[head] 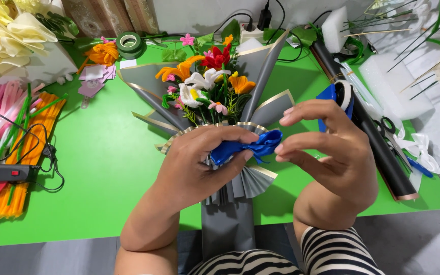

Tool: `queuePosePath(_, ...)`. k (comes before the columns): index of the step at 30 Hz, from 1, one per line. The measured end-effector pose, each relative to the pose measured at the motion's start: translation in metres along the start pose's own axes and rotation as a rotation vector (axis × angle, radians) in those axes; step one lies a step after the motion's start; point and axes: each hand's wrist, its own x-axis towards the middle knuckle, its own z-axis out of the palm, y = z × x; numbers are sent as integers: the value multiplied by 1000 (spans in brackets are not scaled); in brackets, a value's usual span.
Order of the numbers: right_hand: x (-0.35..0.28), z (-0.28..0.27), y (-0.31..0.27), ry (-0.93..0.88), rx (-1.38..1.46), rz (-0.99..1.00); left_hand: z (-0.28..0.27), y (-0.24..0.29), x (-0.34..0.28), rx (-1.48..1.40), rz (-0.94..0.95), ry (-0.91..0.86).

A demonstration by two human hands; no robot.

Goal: The person folds a piece of gray wrapping paper into pleats and attaches it to the base of a flower bouquet. They secure the pleated paper with a strip of blue tape and then tie a blue ribbon around the bouquet's stem.

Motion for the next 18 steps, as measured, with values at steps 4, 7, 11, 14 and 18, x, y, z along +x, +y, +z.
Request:
queuePosePath(4, 3, 2, -4, -47, -83, 4, 1, 1, 0, -24, 17, 1)
queuePosePath(7, 4, 4, -3, -25, -114, 18, 1, 0, 0, -25, 26, -10)
queuePosePath(11, 5, 5, -1, -7, -137, 14, 0, 0, 0, -43, 24, -41)
queuePosePath(14, 5, 5, 1, -22, -120, -2, 1, -1, -1, -38, 37, -41)
queuePosePath(18, 4, 5, 0, -6, -135, -7, 2, -1, 0, -24, 33, -21)
